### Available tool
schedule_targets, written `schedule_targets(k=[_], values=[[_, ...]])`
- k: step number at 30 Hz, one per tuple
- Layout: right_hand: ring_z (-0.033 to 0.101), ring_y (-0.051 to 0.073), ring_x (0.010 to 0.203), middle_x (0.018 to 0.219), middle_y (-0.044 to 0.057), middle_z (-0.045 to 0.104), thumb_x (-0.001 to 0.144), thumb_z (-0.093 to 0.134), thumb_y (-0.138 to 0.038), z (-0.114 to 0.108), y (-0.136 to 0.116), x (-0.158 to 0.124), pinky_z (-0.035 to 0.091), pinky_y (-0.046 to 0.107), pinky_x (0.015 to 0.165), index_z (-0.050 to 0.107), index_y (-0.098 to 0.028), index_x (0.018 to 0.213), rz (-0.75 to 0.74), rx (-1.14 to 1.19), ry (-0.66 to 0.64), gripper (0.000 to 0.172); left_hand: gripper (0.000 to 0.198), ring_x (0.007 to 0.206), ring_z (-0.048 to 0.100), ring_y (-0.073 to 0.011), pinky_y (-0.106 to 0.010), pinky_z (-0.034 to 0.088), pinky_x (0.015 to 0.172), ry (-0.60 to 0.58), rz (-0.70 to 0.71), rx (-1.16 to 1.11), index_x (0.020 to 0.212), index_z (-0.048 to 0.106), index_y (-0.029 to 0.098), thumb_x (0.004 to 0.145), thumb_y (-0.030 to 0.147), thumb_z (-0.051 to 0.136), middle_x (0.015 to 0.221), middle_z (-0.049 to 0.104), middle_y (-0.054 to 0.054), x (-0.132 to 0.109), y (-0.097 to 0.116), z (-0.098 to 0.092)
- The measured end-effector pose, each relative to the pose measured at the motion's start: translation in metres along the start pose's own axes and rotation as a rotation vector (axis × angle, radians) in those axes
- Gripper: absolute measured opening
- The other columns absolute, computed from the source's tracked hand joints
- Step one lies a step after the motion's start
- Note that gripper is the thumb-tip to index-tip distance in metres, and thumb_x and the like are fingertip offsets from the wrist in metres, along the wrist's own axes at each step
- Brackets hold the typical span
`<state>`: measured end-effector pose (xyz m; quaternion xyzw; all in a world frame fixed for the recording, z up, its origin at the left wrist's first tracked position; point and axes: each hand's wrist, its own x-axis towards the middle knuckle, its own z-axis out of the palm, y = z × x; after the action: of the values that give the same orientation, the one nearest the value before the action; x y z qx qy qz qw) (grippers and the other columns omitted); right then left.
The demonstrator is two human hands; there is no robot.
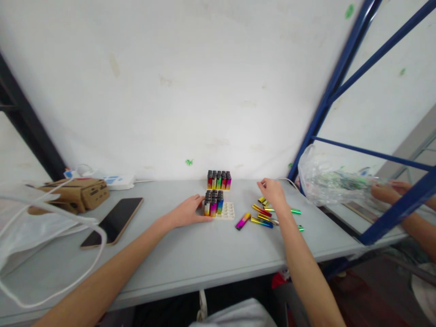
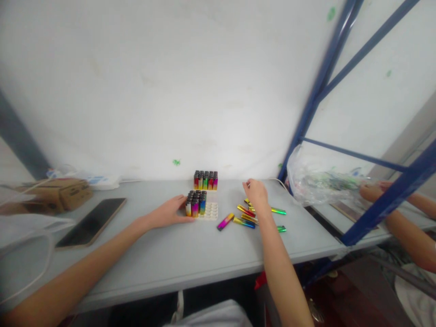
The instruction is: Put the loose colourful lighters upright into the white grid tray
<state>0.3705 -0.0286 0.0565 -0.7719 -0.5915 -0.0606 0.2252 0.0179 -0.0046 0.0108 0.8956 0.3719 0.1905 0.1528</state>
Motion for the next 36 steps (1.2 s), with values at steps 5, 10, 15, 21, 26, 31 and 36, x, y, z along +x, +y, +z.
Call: schedule_targets(k=[5,10,15,21,26,31,36], values=[[0.068,0.030,0.112,0.113,0.018,0.075,0.102,0.051,-0.031,-0.006,0.033,0.007,0.048,0.035,0.092,0.074,-0.016,0.112,0.184,-0.047,0.101,0.030,0.058,0.087,0.061,-0.0277,-0.038,0.050,0.079,0.014,0.013,-0.005,0.098,0.065,0.020,0.075,0.073,0.072,0.095,0.063,-0.007,0.001,-0.001,0.001],[0.069,0.032,0.114,0.117,0.020,0.074,0.100,0.051,-0.030,-0.002,0.057,0.008,0.049,0.036,0.093,0.074,-0.014,0.117,0.305,-0.048,0.057,0.032,0.060,0.086,0.062,-0.0275,-0.037,0.051,0.078,0.023,0.007,-0.017,0.096,0.065,0.021,0.073,0.076,0.072,0.094,0.063,-0.006,0.001,0.000,0.000],[0.071,0.031,0.111,0.114,0.020,0.076,0.099,0.053,-0.038,0.009,0.064,0.011,0.050,0.035,0.090,0.076,-0.015,0.116,0.285,-0.075,-0.142,0.037,0.059,0.087,0.062,-0.0278,-0.038,0.051,0.079,0.014,0.008,-0.015,0.097,0.065,0.021,0.074,0.075,0.071,0.095,0.063,-0.007,0.000,0.000,0.000],[0.073,0.028,0.105,0.113,0.018,0.077,0.093,0.066,-0.049,0.024,0.056,0.012,0.051,0.031,0.084,0.077,-0.015,0.110,0.186,-0.100,-0.290,0.040,0.059,0.087,0.062,-0.0279,-0.037,0.051,0.078,0.021,0.012,-0.008,0.098,0.065,0.020,0.074,0.074,0.072,0.094,0.062,-0.007,0.001,-0.002,0.001],[0.073,0.024,0.103,0.113,0.014,0.078,0.089,0.072,-0.034,0.028,0.044,0.012,0.050,0.028,0.084,0.074,-0.015,0.116,0.047,-0.009,-0.299,0.033,0.061,0.087,0.062,-0.0280,-0.038,0.051,0.079,0.018,0.006,-0.011,0.100,0.065,0.020,0.074,0.075,0.071,0.095,0.063,-0.007,0.001,-0.001,0.001],[0.073,0.018,0.093,0.110,0.010,0.078,0.087,0.073,-0.022,0.026,0.031,0.006,0.052,0.024,0.078,0.066,-0.015,0.127,-0.053,0.170,-0.353,0.041,0.062,0.087,0.062,-0.0285,-0.037,0.050,0.078,0.010,0.013,-0.011,0.100,0.066,0.020,0.075,0.076,0.069,0.096,0.064,-0.008,0.000,0.001,-0.001],[0.072,0.019,0.091,0.112,0.010,0.077,0.083,0.075,-0.016,0.032,0.024,0.003,0.052,0.026,0.079,0.063,-0.016,0.132,-0.035,0.171,-0.347,0.051,0.062,0.088,0.062,-0.0286,-0.037,0.050,0.079,0.003,0.006,-0.004,0.103,0.066,0.019,0.076,0.076,0.069,0.097,0.064,-0.008,-0.001,0.001,-0.001]])
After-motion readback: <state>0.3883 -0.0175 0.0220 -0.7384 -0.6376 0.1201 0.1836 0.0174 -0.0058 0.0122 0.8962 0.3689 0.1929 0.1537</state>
